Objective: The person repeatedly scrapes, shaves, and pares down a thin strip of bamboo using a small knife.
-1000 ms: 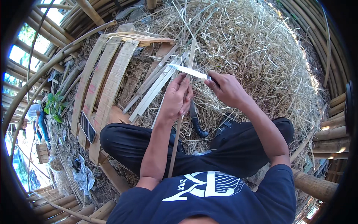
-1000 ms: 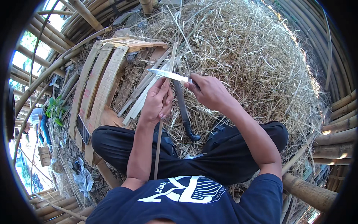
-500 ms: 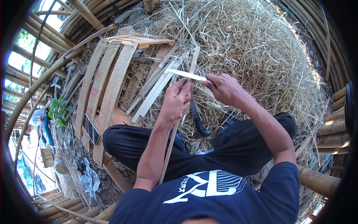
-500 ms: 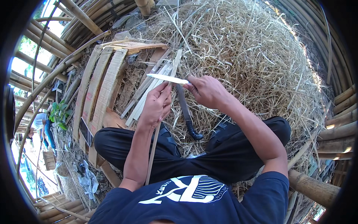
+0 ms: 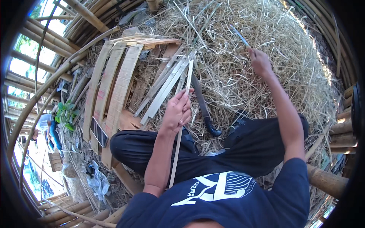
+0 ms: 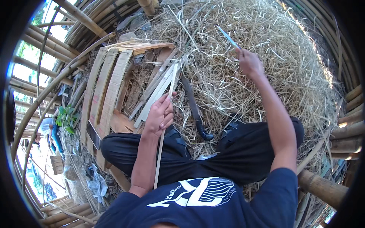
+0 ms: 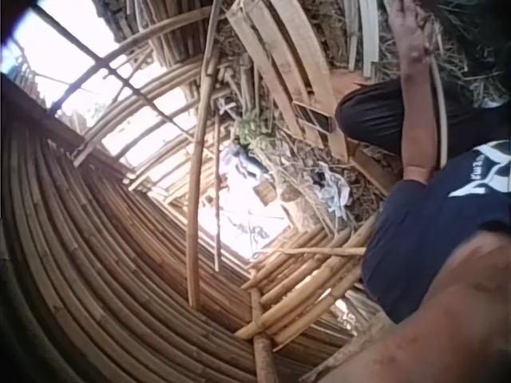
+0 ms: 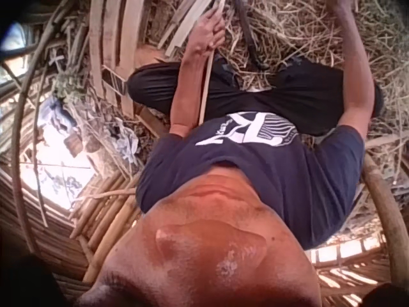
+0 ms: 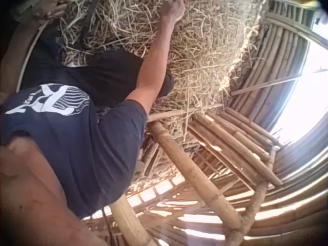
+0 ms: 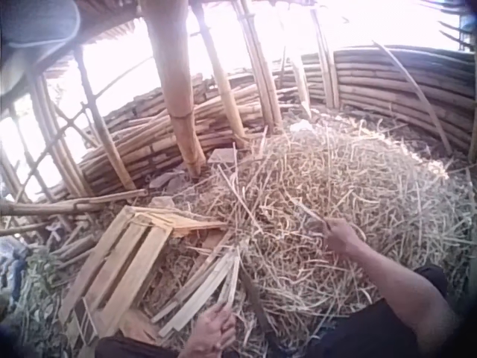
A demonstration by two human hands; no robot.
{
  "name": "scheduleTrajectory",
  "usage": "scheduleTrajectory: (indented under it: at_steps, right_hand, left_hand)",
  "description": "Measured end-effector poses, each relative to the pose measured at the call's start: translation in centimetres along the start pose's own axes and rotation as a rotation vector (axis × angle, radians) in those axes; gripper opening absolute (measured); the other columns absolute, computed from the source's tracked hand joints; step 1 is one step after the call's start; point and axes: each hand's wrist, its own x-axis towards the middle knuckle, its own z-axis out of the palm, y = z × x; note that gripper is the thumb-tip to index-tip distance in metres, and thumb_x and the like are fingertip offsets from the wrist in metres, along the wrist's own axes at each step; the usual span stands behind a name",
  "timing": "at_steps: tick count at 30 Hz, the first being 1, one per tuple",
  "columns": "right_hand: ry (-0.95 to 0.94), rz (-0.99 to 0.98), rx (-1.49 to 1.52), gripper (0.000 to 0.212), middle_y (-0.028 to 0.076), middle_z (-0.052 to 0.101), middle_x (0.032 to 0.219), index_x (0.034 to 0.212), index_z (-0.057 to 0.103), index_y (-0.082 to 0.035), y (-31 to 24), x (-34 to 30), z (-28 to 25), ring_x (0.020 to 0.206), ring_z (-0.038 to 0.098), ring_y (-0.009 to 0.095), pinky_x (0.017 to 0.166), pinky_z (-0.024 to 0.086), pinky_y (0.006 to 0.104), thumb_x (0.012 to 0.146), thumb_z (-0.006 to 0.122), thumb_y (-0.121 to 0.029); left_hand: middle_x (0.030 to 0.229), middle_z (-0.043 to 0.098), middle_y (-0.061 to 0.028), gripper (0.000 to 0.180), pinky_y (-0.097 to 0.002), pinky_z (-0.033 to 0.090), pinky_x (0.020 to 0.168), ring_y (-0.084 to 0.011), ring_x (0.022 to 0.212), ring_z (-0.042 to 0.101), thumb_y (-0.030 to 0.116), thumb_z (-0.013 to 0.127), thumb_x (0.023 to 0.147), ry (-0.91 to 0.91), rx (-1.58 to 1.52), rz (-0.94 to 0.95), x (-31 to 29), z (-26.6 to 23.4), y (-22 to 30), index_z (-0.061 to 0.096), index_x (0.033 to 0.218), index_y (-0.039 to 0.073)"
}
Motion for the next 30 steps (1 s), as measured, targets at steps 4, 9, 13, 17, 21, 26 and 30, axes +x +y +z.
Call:
scheduleTrajectory:
  at_steps: [4, 9, 13, 17, 21, 26, 30]
  right_hand:
    - [-0.291, -0.015, 0.422, 0.038, 0.008, 0.051, 0.059, 0.1, 0.06, -0.001, -8.8, -4.3, -1.0, 0.052, 0.049, 0.02, 0.05, 0.041, 0.0374, 0.102, 0.038, -0.032]
    - [-0.466, -0.308, 0.372, 0.037, 0.016, 0.058, 0.063, 0.089, 0.061, -0.001, -11.5, -8.4, 0.3, 0.053, 0.054, 0.031, 0.055, 0.042, 0.0436, 0.1, 0.043, -0.032]
    - [-0.43, -0.474, 0.343, 0.038, 0.021, 0.056, 0.064, 0.083, 0.06, -0.003, -11.8, -9.3, 0.5, 0.063, 0.056, 0.04, 0.059, 0.042, 0.0483, 0.098, 0.046, -0.035]
    - [-0.413, -0.498, 0.291, 0.037, 0.02, 0.055, 0.063, 0.083, 0.059, -0.005, -11.4, -8.9, 0.9, 0.064, 0.054, 0.042, 0.058, 0.041, 0.0493, 0.097, 0.047, -0.037]
    - [-0.424, -0.521, 0.186, 0.036, 0.019, 0.055, 0.063, 0.084, 0.059, -0.007, -10.2, -8.0, 1.9, 0.066, 0.055, 0.041, 0.059, 0.041, 0.0494, 0.096, 0.047, -0.038]
    - [-0.608, 0.003, 0.14, 0.03, 0.009, 0.068, 0.085, 0.12, 0.064, -0.018, -8.0, -4.4, 3.8, 0.066, 0.06, 0.02, 0.063, 0.05, 0.0388, 0.096, 0.047, -0.02]
    - [-0.115, 0.12, -0.044, 0.034, 0.013, 0.07, 0.087, 0.102, 0.066, -0.009, 1.8, -0.1, -0.7, 0.081, 0.068, 0.029, 0.068, 0.052, 0.0423, 0.1, 0.04, -0.031]
  left_hand:
    - [0.061, 0.04, 0.0033, 0.028, -0.0177, 0.027, 0.029, -0.0017, 0.032, 0.031, 0.021, 0.039, 0.103, -0.116, -0.025, -0.051, 0.6, 1.8, -1.1, 0.049, 0.125, 0.005]
    - [0.065, 0.047, 0.0015, 0.025, -0.0185, 0.027, 0.031, -0.0023, 0.033, 0.034, 0.02, 0.043, 0.102, -0.05, 0.024, 0.005, 1.3, 1.5, -1.6, 0.053, 0.12, 0.005]
    - [0.072, 0.053, 0.0, 0.021, -0.0181, 0.026, 0.032, -0.0025, 0.034, 0.035, 0.018, 0.046, 0.101, 0.06, 0.096, 0.076, 1.1, 1.8, -1.7, 0.057, 0.113, 0.005]
    - [0.072, 0.05, 0.0005, 0.021, -0.0179, 0.025, 0.032, -0.0022, 0.035, 0.034, 0.018, 0.047, 0.101, -0.001, 0.08, 0.099, 1.4, 1.4, -2.1, 0.058, 0.113, 0.004]
    - [0.068, 0.044, 0.0023, 0.023, -0.0176, 0.024, 0.033, -0.0014, 0.035, 0.033, 0.017, 0.046, 0.101, 0.01, 0.048, 0.038, 1.6, 1.0, -2.8, 0.057, 0.114, 0.002]
    - [0.065, 0.042, 0.0033, 0.025, -0.0171, 0.025, 0.033, -0.0008, 0.035, 0.032, 0.016, 0.045, 0.101, 0.065, -0.016, -0.022, 1.1, 0.2, -3.2, 0.056, 0.118, 0.001]
    - [0.064, 0.041, 0.0042, 0.027, -0.016, 0.025, 0.033, 0.0, 0.037, 0.031, 0.016, 0.044, 0.102, 0.04, 0.043, 0.025, 0.1, -0.9, -0.7, 0.054, 0.124, 0.003]
